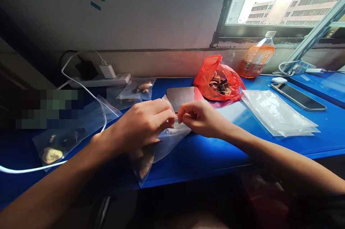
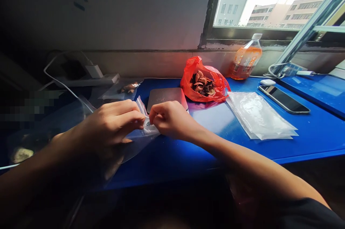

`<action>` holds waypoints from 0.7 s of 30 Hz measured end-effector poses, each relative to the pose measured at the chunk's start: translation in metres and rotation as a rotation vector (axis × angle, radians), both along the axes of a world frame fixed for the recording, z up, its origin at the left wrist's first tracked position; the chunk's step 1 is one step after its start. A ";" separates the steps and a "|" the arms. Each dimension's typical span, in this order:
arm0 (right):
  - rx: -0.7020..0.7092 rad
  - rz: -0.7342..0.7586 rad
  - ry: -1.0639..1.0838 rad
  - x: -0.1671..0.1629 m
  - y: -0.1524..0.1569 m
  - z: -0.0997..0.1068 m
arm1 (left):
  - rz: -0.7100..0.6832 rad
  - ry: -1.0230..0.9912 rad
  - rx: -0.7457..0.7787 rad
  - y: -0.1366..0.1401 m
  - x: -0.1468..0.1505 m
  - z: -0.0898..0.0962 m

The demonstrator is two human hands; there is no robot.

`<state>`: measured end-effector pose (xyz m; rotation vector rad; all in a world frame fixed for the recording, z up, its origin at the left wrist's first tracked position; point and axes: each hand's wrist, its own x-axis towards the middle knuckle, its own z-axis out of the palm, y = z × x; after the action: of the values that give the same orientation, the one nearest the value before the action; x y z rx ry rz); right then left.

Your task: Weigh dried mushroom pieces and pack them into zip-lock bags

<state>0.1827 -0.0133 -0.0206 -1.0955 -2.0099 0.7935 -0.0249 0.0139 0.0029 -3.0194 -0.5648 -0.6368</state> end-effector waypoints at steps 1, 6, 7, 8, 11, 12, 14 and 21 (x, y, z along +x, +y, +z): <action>0.002 0.006 -0.039 0.001 0.001 0.000 | -0.006 -0.025 -0.007 0.001 -0.001 0.000; 0.173 -0.043 -0.122 0.003 0.000 0.002 | 0.200 -0.156 -0.159 0.012 -0.008 -0.007; 0.192 -0.052 -0.118 0.004 -0.001 0.003 | 0.266 -0.151 -0.219 0.015 -0.010 -0.008; 0.193 -0.055 -0.105 0.005 -0.002 0.004 | 0.329 -0.137 -0.291 0.019 -0.012 -0.009; 0.140 -0.027 -0.064 0.011 -0.002 0.006 | 0.430 -0.053 -0.642 0.029 -0.020 -0.004; 0.121 -0.010 -0.058 0.013 -0.002 0.006 | 0.433 -0.014 -0.779 0.031 -0.023 0.000; 0.088 0.018 -0.061 0.017 0.000 0.007 | 0.413 0.048 -0.973 0.035 -0.029 0.008; -0.135 0.161 -0.021 0.025 0.000 0.017 | 0.350 0.163 -0.927 0.047 -0.051 0.023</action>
<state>0.2072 -0.0138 -0.0038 -1.0293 -2.1067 1.0172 -0.0756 0.0606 0.0255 -3.5112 -1.7311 -0.0941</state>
